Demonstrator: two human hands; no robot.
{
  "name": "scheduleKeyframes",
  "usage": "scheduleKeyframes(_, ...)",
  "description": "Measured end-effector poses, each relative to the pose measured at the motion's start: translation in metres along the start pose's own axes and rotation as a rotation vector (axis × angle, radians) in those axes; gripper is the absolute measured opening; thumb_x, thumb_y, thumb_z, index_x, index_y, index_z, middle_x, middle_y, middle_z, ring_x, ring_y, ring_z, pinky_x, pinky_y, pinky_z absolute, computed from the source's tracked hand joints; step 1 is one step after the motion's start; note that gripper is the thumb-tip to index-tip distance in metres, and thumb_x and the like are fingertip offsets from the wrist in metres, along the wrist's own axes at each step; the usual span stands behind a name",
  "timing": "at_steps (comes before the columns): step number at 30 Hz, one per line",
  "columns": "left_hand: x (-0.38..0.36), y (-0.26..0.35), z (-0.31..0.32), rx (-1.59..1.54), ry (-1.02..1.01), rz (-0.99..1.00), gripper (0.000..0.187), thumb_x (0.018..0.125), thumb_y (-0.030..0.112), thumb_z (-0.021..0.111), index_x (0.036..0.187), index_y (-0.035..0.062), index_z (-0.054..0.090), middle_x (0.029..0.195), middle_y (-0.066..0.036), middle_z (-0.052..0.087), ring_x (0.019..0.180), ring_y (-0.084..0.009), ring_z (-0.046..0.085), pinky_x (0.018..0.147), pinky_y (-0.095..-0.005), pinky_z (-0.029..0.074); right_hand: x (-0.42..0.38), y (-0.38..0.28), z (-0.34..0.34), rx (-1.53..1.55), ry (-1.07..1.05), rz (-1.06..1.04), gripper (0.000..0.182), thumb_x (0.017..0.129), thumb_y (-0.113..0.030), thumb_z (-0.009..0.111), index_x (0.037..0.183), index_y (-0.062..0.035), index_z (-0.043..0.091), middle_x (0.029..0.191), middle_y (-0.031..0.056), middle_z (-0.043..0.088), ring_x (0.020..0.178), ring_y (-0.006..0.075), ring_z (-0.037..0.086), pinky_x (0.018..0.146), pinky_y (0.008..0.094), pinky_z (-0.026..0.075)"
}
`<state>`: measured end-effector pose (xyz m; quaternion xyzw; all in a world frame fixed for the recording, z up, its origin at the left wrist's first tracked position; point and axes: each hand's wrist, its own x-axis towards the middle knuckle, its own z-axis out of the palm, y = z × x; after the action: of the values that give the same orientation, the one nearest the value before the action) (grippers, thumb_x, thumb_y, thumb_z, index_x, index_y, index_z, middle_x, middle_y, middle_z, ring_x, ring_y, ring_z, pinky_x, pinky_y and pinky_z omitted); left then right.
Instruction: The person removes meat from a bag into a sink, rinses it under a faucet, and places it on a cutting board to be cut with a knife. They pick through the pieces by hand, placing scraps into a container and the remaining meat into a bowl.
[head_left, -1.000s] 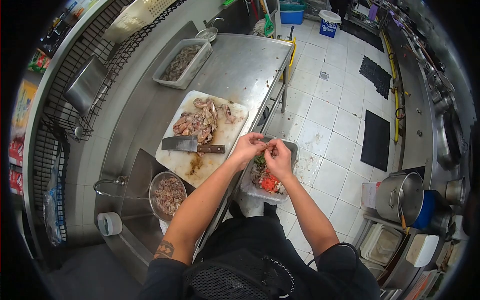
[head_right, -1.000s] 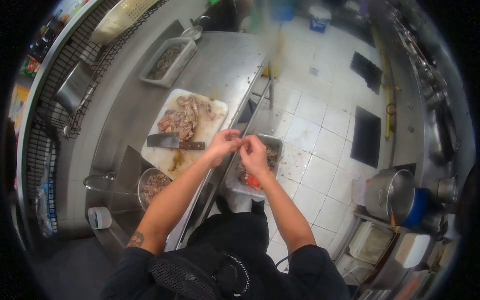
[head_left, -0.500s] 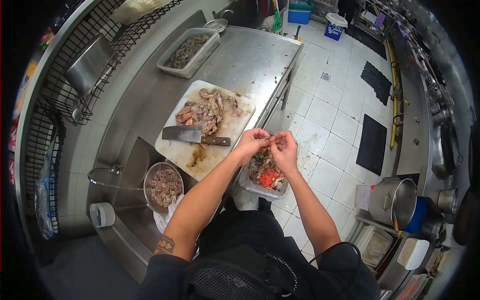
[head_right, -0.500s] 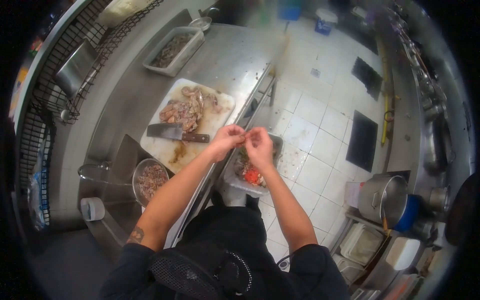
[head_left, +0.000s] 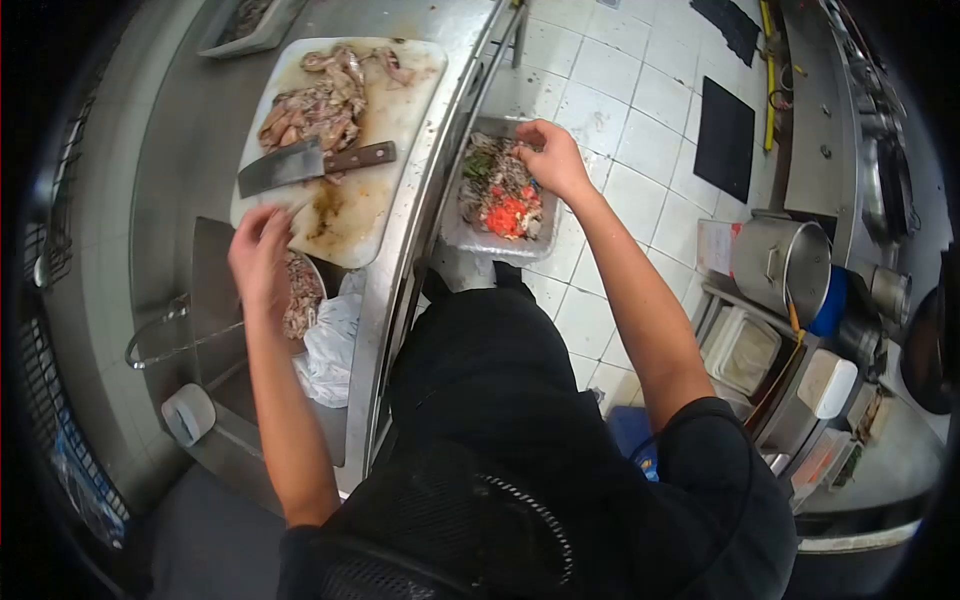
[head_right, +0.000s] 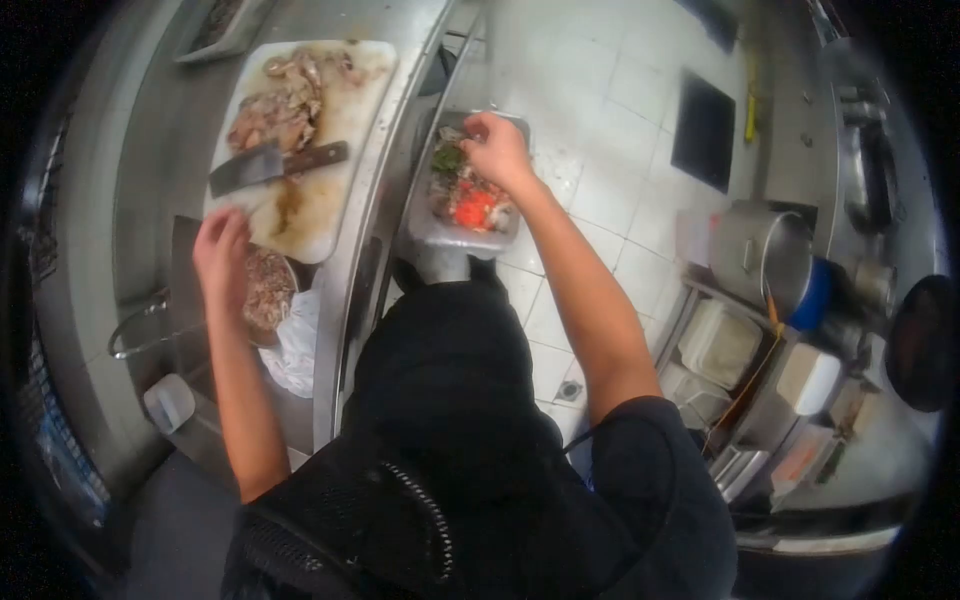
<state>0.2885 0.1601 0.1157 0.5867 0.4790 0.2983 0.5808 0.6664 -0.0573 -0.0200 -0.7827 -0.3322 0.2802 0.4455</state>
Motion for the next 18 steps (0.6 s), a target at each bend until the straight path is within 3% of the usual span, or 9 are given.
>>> scheduleKeyframes(4,-0.032,-0.058,-0.129,0.029,0.21,-0.102,0.019,0.098,0.008,0.073,0.117,0.0033,0.068,0.107,-0.002,0.07,0.096,-0.0105,0.066,0.083,-0.0258,0.053,0.002,0.02,-0.003,0.107,-0.012,0.107,0.03,0.089,-0.009,0.074,0.118,-0.0008,0.071,0.114,0.0174,0.076,0.108,0.029,0.072,0.095,0.0393,0.056)
scheduleKeyframes(9,-0.055,-0.106,-0.215,0.078,0.348,-0.273,0.03,0.1,0.014,0.071,0.128,0.0029,0.066,0.105,-0.002,0.069,0.091,-0.0113,0.064,0.078,-0.0251,0.051,-0.01,0.007,-0.008,0.074,0.04,0.152,0.03,0.09,-0.012,0.075,0.117,0.0011,0.071,0.109,0.0166,0.076,0.104,0.0264,0.072,0.091,0.0372,0.056)
scheduleKeyframes(10,-0.057,-0.111,-0.224,0.204,0.297,-0.422,0.034,0.1,0.016,0.071,0.131,0.0024,0.065,0.105,-0.002,0.07,0.091,-0.0111,0.065,0.077,-0.0255,0.051,-0.014,-0.003,-0.005,0.091,0.077,0.114,0.018,0.091,-0.004,0.075,0.108,0.0009,0.071,0.095,0.0039,0.071,0.084,0.0108,0.062,0.077,0.0281,0.053)
scheduleKeyframes(11,-0.056,-0.115,-0.233,0.323,0.25,-0.563,0.039,0.099,0.018,0.071,0.134,0.002,0.064,0.106,-0.002,0.071,0.091,-0.0109,0.065,0.076,-0.0258,0.052,-0.014,-0.011,-0.002,0.092,0.095,0.093,0.016,0.089,-0.002,0.074,0.105,0.0003,0.07,0.091,0.0021,0.069,0.082,0.0097,0.061,0.075,0.027,0.052)
scheduleKeyframes(14,-0.04,-0.131,-0.234,0.404,0.306,-0.34,0.041,0.094,0.013,0.075,0.13,-0.0038,0.067,0.107,-0.006,0.073,0.091,-0.0159,0.07,0.077,-0.0289,0.055,-0.013,-0.031,0.013,0.037,0.138,0.072,0.023,0.08,0.008,0.062,0.1,-0.0014,0.069,0.079,-0.003,0.059,0.074,0.0064,0.054,0.069,0.0234,0.046)
scheduleKeyframes(15,-0.035,-0.116,-0.207,0.4,0.27,-0.252,0.04,0.094,0.012,0.075,0.129,-0.0046,0.067,0.108,-0.008,0.074,0.095,-0.0179,0.071,0.081,-0.0308,0.056,-0.011,-0.03,0.019,0.066,0.071,0.041,0.038,0.079,0.01,0.058,0.112,-0.0025,0.069,0.088,0.0006,0.062,0.079,0.0082,0.057,0.072,0.0248,0.049)
scheduleKeyframes(16,-0.022,-0.109,-0.19,0.408,0.289,-0.17,0.036,0.094,0.011,0.074,0.126,-0.0039,0.069,0.108,-0.009,0.074,0.096,-0.0185,0.07,0.084,-0.0325,0.056,-0.014,-0.04,0.026,0.075,0.012,0.046,0.061,0.077,0.012,0.056,0.135,-0.0051,0.061,0.113,0.0091,0.066,0.089,0.0137,0.062,0.08,0.0287,0.053)
scheduleKeyframes(17,-0.005,-0.1,-0.17,0.412,0.309,-0.083,0.032,0.094,0.01,0.073,0.123,-0.0033,0.07,0.108,-0.01,0.074,0.097,-0.0191,0.07,0.088,-0.0342,0.056,-0.014,-0.038,0.033,0.049,-0.054,0.056,0.078,0.076,0.012,0.056,0.151,-0.0093,0.049,0.138,0.0159,0.059,0.099,0.0205,0.064,0.089,0.0339,0.055)
scheduleKeyframes(18,0.009,-0.08,-0.143,0.382,0.261,-0.025,0.029,0.094,0.01,0.072,0.12,-0.002,0.071,0.107,-0.012,0.075,0.097,-0.0201,0.07,0.089,-0.0355,0.056,-0.016,-0.048,0.038,0.038,-0.079,0.073,0.082,0.076,0.011,0.058,0.154,-0.0095,0.045,0.144,0.0169,0.056,0.102,0.0228,0.064,0.091,0.0365,0.055)
